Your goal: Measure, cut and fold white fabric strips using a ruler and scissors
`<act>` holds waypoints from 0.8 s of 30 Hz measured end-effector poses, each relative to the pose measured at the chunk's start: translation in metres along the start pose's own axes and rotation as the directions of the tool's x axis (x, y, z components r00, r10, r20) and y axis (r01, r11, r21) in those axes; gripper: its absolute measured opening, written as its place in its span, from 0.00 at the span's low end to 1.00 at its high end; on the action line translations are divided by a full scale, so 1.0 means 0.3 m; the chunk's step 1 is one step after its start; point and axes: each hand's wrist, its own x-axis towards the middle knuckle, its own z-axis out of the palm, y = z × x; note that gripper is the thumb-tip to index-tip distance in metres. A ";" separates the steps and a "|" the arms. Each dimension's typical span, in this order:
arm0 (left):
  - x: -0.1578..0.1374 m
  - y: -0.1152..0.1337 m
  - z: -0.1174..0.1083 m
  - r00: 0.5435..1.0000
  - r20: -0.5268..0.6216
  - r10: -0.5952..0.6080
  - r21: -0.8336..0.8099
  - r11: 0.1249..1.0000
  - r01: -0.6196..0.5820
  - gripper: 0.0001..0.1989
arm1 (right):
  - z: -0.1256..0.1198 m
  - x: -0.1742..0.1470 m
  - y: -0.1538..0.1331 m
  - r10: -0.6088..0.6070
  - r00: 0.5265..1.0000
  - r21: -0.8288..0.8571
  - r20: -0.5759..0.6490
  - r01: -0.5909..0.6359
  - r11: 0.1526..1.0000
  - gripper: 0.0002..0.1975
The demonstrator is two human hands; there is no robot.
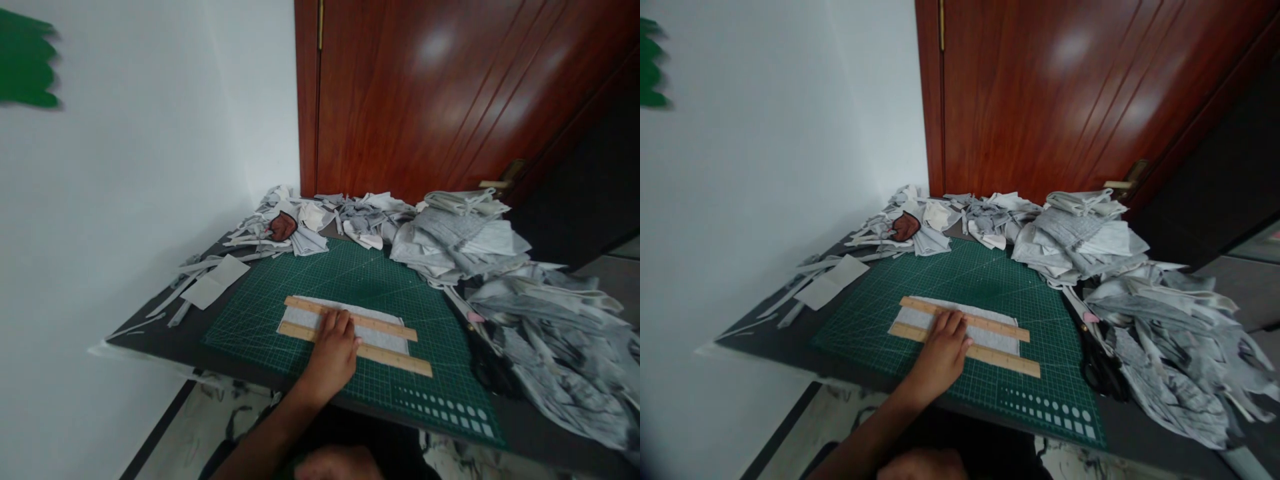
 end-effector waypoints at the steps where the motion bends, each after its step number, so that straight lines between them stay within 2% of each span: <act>1: 0.002 -0.003 0.002 1.000 0.000 0.005 0.006 1.000 -0.005 0.16 | -0.017 -0.020 -0.020 -0.049 0.997 0.000 -0.055 0.049 0.999 0.17; 4: 0.007 -0.019 0.024 1.000 -0.002 0.015 0.020 1.000 -0.015 0.18 | -0.088 -0.052 -0.109 -0.229 0.951 -0.048 -0.206 0.224 0.973 0.17; 6: 0.007 -0.033 0.049 1.000 0.002 0.013 0.012 1.000 -0.013 0.18 | -0.149 -0.035 -0.167 -0.241 0.930 -0.088 -0.279 0.225 0.970 0.12; 9: -0.003 -0.044 0.085 0.999 -0.039 -0.003 -0.047 0.999 0.001 0.18 | -0.253 0.055 -0.205 -0.253 0.936 -0.247 -0.246 0.192 0.950 0.07; 12: -0.014 -0.038 0.093 0.994 -0.107 -0.038 -0.092 0.995 0.028 0.21 | -0.358 0.203 -0.185 -0.255 0.923 -0.450 -0.288 0.104 0.887 0.06; 13: -0.015 -0.033 0.087 0.993 -0.113 -0.032 -0.098 0.995 0.020 0.22 | -0.389 0.255 -0.172 -0.252 0.913 -0.480 -0.321 0.073 0.874 0.08; 16: -0.013 -0.019 0.054 0.997 -0.071 -0.018 -0.129 0.992 0.009 0.19 | -0.462 0.394 -0.135 -0.243 0.914 -0.542 -0.325 0.030 0.840 0.07; 20: -0.004 -0.004 0.019 0.998 0.029 -0.058 -0.121 0.991 0.062 0.15 | -0.508 0.502 -0.094 -0.254 0.918 -0.632 -0.304 0.005 0.775 0.09; 24: -0.004 -0.001 0.014 0.997 0.027 -0.065 -0.101 0.993 0.068 0.18 | -0.518 0.548 -0.062 -0.249 0.915 -0.685 -0.316 -0.038 0.727 0.09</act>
